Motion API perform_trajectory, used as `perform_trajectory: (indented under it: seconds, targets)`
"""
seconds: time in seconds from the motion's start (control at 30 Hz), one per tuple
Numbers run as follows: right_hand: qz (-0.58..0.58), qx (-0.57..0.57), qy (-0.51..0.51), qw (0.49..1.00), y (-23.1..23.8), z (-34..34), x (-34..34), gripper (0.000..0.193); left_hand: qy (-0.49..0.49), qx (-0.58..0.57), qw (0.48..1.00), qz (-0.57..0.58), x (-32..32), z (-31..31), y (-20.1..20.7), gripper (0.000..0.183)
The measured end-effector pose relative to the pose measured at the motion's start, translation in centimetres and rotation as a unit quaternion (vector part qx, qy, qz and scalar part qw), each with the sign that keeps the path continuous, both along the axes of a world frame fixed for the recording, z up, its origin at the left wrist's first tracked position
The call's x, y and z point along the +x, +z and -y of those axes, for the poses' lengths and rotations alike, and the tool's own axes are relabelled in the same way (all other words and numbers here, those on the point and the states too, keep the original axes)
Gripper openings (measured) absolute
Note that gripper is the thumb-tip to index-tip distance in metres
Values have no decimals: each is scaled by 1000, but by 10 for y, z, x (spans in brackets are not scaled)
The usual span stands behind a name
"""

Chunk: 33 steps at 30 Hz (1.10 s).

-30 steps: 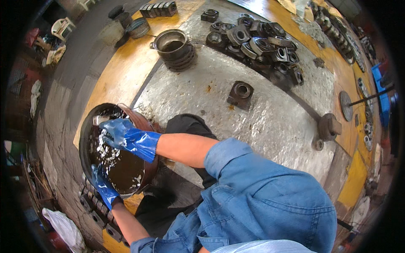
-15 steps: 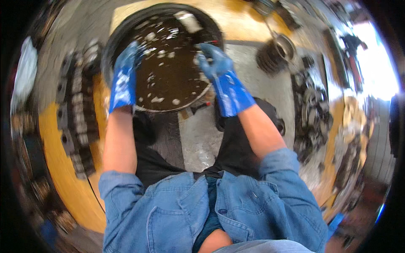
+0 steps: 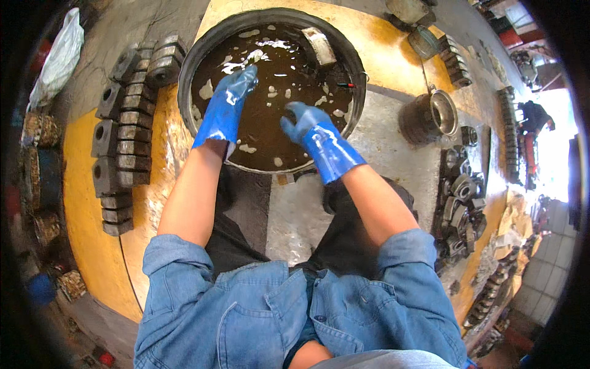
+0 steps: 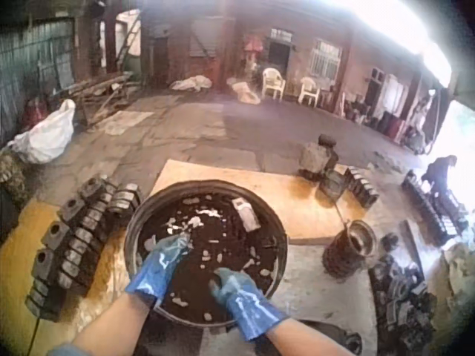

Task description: The person cleans various metal components by scrubbing them with a brush inside a large tub of dark liquid. The person removes individual metal parts from the tub, brushes their surfaces, and places them onto a nearby metal work surface.

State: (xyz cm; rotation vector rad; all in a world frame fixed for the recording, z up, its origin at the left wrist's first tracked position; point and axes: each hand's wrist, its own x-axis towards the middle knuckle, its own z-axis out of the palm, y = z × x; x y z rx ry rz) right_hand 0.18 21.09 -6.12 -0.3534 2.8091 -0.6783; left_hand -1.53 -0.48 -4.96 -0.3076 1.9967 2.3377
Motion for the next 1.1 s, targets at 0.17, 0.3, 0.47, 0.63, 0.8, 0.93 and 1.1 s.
perform_trajectory:
  seconds: [0.17,0.3,0.47,0.63,0.8,0.93,1.1]
  targets:
    - [87,92,23,992,12,-6,-7,52,-99,-123,987,18,-14,-13,-38,76]
    - [94,27,-48,994,43,-34,-29,49,-141,-345,928,27,-30,-28,-109,85]
    - [123,-31,-91,988,63,-77,-53,47,-221,-522,820,-80,-30,-78,-110,77]
    - [118,-44,-162,979,59,-90,-68,37,-260,-563,778,-103,-74,-148,-115,65]
    - [72,-60,-213,973,41,-100,-77,33,-298,-556,773,-61,-109,-197,-144,52]
    - [76,-60,-221,970,55,-117,-77,36,-312,-539,782,-32,-116,-216,-158,43]
    - [43,-48,-228,971,36,-127,-80,33,-305,-475,826,-8,-114,-209,-161,31]
